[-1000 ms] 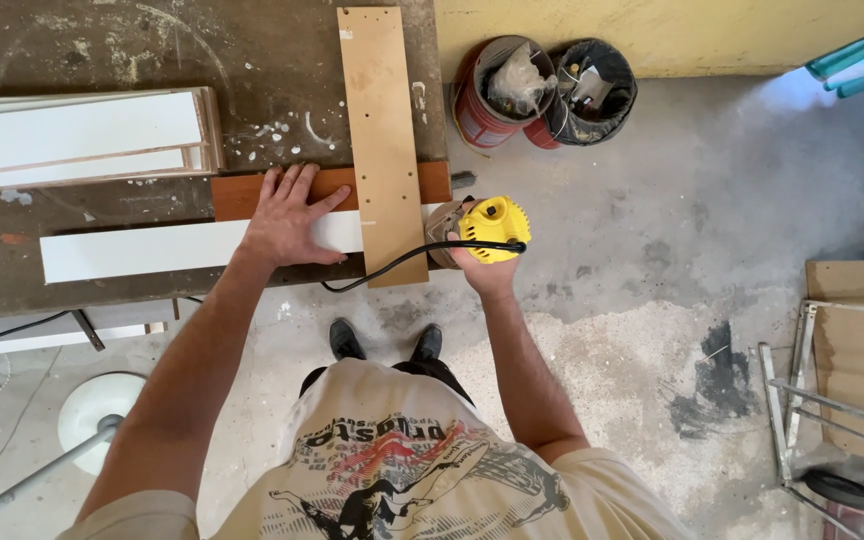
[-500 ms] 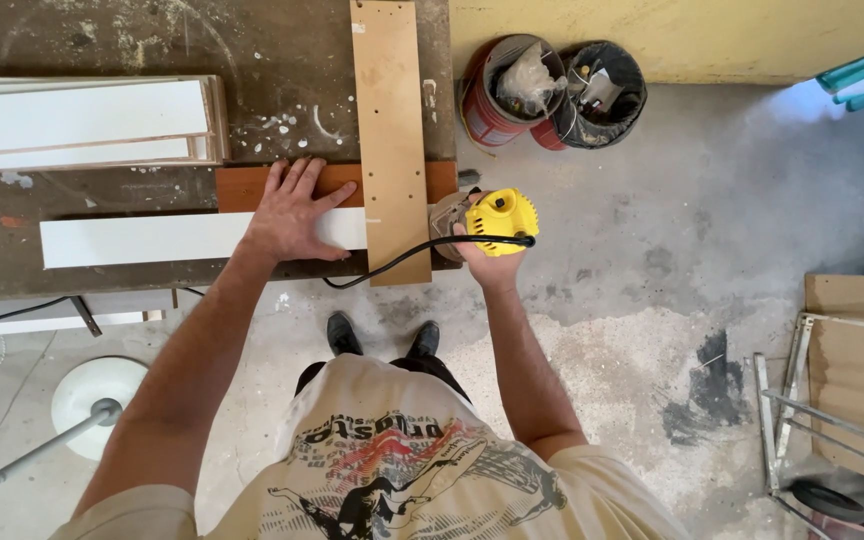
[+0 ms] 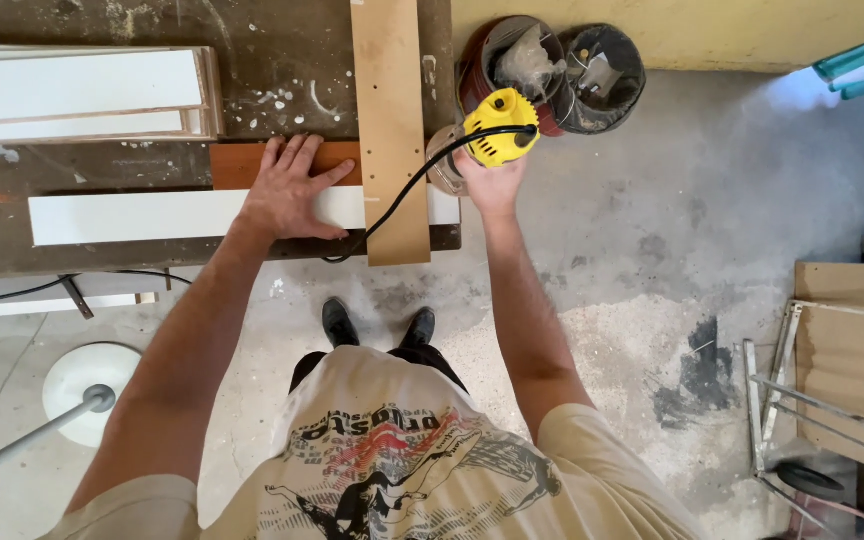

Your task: Using a handheld power router to trim and shape the edges of several white wooden panels on a workbench.

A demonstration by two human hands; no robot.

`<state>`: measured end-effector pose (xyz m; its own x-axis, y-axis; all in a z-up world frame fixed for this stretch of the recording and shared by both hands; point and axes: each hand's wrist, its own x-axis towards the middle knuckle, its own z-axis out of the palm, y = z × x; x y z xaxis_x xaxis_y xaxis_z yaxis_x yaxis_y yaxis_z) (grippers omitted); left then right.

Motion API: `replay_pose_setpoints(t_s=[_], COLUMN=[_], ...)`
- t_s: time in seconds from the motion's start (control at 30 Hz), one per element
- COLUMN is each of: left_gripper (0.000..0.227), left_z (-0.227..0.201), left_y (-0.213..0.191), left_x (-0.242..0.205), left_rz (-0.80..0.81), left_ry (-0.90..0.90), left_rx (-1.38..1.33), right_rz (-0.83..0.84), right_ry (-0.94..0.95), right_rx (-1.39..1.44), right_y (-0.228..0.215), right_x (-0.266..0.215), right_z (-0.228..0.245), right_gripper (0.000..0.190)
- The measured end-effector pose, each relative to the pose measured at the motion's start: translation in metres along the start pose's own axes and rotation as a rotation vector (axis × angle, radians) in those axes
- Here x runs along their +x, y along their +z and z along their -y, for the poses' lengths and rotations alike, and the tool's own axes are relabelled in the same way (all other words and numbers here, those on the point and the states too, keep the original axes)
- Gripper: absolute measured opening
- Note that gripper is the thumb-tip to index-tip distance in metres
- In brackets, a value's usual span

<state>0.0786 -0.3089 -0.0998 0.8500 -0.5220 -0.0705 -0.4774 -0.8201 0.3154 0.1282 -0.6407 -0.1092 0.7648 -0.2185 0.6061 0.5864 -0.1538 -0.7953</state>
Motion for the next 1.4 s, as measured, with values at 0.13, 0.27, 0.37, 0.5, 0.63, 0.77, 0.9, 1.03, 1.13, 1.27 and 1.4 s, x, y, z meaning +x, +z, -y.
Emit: replay_pose_setpoints(t_s=[0.13, 0.27, 0.37, 0.5, 0.63, 0.77, 0.9, 1.03, 1.13, 1.27, 1.4], left_gripper=[0.114, 0.114, 0.114, 0.117, 0.115, 0.112, 0.108, 0.101, 0.094, 0.088, 0.081], left_z=[0.0, -0.001, 0.001, 0.004, 0.0, 0.016, 0.03, 0.063, 0.082, 0.114, 0.066], left_y=[-0.003, -0.001, -0.002, -0.001, -0.008, -0.007, -0.021, 0.001, 0.013, 0.019, -0.068], left_x=[0.002, -0.005, -0.002, -0.001, -0.004, -0.022, -0.066, -0.126, -0.165, -0.22, -0.272], left_rz=[0.0, 0.015, 0.03, 0.052, 0.056, 0.069, -0.011, -0.101, -0.204, -0.115, 0.344], left_ry=[-0.009, -0.01, -0.011, -0.022, -0.014, -0.002, -0.073, -0.129, -0.1, -0.134, -0.646], left_rx=[-0.009, -0.01, -0.011, -0.008, -0.031, 0.05, 0.154, 0.163, 0.219, 0.321, 0.107], right_rz=[0.019, 0.088, 0.12, 0.138, 0.107, 0.122, 0.065, 0.02, 0.009, -0.016, -0.031], right_ry=[-0.028, 0.046, 0.069, 0.136, 0.173, 0.205, 0.249, 0.3, 0.337, 0.378, 0.58], right_rx=[-0.043, 0.142, 0.091, 0.036, -0.006, -0.13, -0.195, -0.207, -0.176, -0.154, -0.018], right_y=[-0.008, -0.024, -0.034, -0.053, -0.081, -0.12, -0.146, -0.152, -0.157, -0.157, -0.152], right_x=[-0.004, -0.027, -0.043, -0.072, -0.099, -0.125, -0.145, -0.16, -0.172, -0.178, -0.17], right_z=[0.022, 0.079, 0.119, 0.144, 0.172, 0.179, 0.192, 0.205, 0.205, 0.199, 0.217], right_gripper=[0.047, 0.049, 0.038, 0.036, 0.034, 0.038, 0.034, 0.038, 0.039, 0.037, 0.042])
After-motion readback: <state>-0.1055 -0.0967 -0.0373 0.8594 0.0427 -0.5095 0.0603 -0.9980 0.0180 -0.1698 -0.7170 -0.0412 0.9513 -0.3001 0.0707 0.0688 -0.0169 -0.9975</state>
